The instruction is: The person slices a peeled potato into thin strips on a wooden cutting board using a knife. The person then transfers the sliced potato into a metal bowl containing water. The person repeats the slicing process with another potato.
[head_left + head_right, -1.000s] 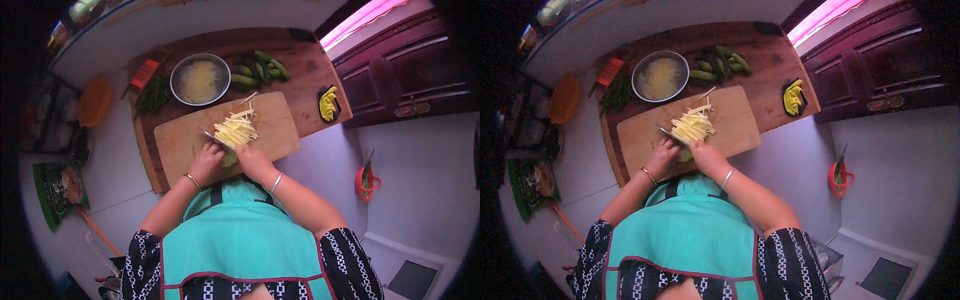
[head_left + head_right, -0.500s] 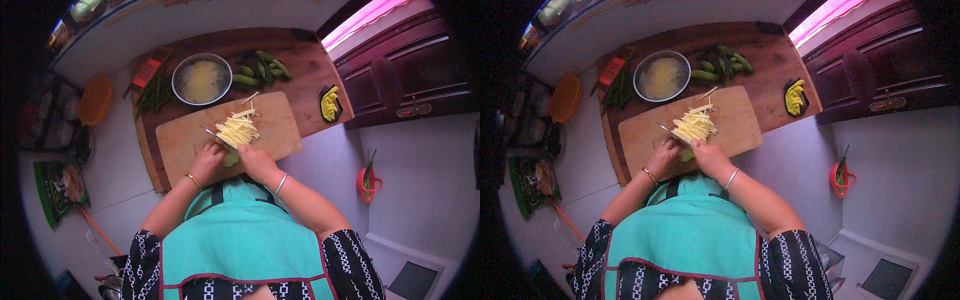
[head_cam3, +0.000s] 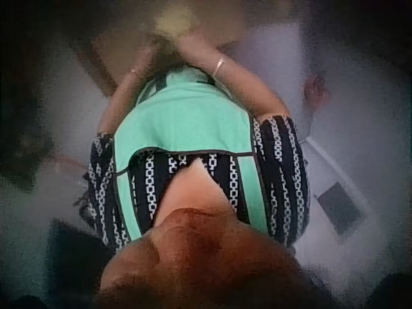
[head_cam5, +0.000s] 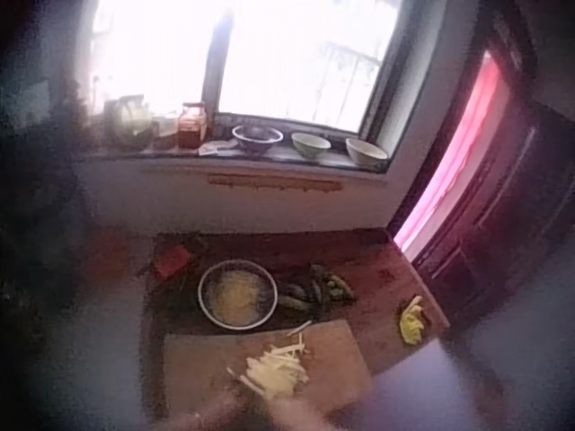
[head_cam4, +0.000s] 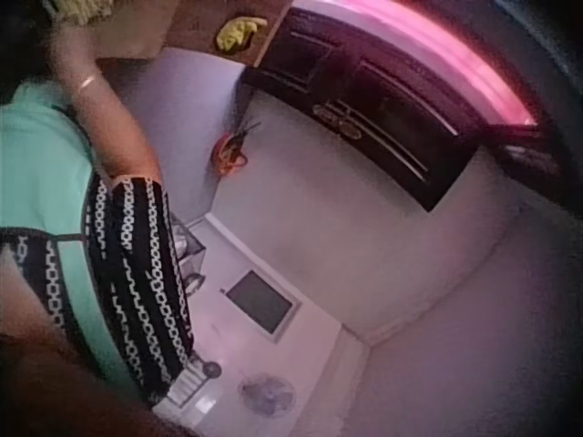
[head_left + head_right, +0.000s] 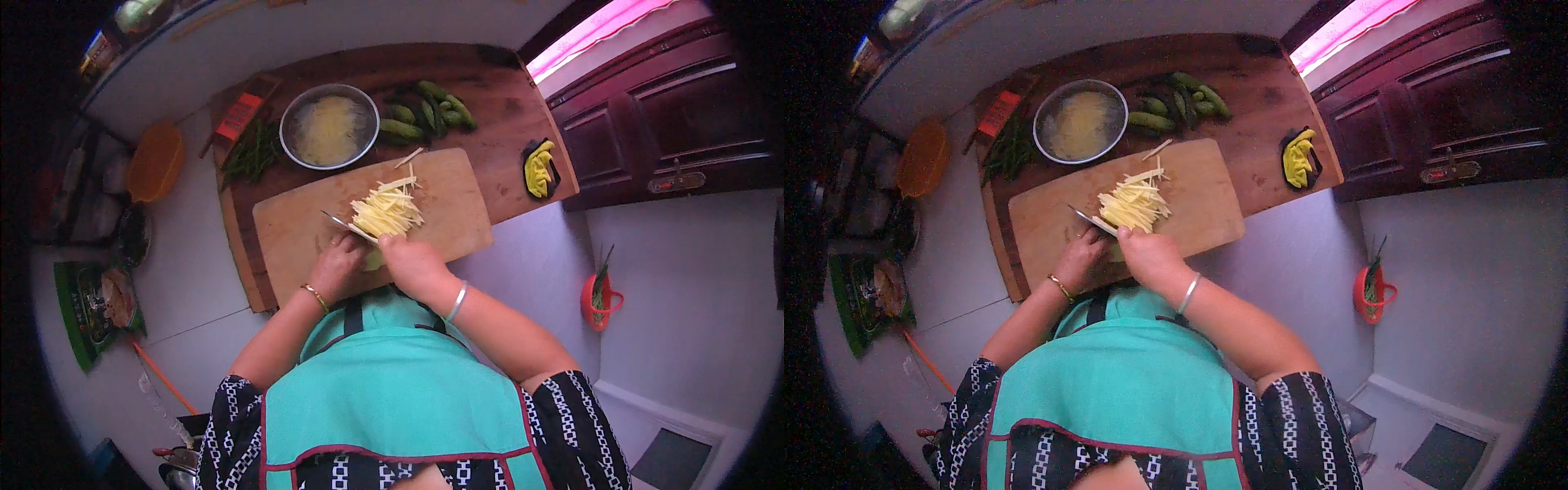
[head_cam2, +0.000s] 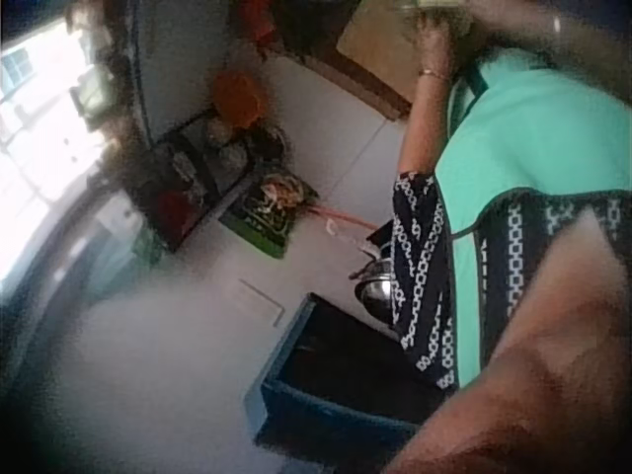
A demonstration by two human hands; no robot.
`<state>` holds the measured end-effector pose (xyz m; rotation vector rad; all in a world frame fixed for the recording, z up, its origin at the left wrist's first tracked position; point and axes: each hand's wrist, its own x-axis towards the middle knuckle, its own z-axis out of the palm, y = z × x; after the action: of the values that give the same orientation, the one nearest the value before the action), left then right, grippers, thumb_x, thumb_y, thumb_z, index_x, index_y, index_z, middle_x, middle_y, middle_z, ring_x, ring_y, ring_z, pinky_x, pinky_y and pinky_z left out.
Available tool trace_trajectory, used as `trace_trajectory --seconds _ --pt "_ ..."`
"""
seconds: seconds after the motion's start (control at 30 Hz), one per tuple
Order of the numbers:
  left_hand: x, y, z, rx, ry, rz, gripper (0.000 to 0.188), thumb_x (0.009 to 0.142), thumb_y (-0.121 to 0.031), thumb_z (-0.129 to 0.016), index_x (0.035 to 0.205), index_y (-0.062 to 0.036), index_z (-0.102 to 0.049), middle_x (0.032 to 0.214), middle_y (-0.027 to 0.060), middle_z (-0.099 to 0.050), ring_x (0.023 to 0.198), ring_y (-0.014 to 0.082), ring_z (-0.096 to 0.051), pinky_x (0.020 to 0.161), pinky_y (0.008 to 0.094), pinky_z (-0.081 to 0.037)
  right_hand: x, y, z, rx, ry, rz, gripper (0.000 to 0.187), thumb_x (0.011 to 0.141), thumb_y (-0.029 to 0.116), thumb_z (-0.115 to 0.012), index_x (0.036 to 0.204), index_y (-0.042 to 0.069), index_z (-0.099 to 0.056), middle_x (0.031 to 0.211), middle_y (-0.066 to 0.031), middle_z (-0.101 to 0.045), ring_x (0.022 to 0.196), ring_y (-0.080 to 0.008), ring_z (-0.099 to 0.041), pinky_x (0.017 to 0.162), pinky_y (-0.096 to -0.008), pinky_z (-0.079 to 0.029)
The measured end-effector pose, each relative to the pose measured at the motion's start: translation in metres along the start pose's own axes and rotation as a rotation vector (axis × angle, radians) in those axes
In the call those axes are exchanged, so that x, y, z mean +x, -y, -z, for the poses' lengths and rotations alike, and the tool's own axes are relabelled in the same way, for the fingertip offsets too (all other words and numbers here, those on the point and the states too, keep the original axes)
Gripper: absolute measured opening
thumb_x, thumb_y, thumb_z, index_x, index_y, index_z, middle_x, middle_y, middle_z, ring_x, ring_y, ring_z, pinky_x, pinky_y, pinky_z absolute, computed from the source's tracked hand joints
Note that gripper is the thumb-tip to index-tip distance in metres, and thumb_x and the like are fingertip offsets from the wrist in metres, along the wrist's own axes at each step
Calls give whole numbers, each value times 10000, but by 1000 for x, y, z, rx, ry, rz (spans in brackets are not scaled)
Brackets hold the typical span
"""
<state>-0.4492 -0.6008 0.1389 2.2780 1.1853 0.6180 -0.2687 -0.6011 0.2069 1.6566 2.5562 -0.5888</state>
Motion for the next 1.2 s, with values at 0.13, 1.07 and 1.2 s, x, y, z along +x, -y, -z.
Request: trace_trajectory --seconds 0.13,1.07,1.2 --pt "2 -6 6 2 -11 -25 364 703 -187 -675 1036 -51 -612 1087 148 -564 1089 343 -505 895 407 -475 -6 -15 -19 58 -17 2 142 874 104 -425 977 11 -453 871 -233 -600 718 -408 -621 585 -487 -500" --pt "-12 10 -13 3 -66 40 278 729 -96 -625 1005 -71 -620 1056 116 -585 1006 306 -550 833 397 -494 -3 -1 3 44 10 29 154 816 53 -467 967 26 -450 861 -230 -590 709 -406 -620 573 -499 -494" --pt "-6 5 -9 10 -97 24 266 736 -97 -627 1001 -68 -624 1039 115 -589 992 307 -557 821 391 -498 -3 -16 -20 74 11 -41 157 820 55 -463 973 26 -443 877 -231 -588 712 -415 -615 584 -499 -495"
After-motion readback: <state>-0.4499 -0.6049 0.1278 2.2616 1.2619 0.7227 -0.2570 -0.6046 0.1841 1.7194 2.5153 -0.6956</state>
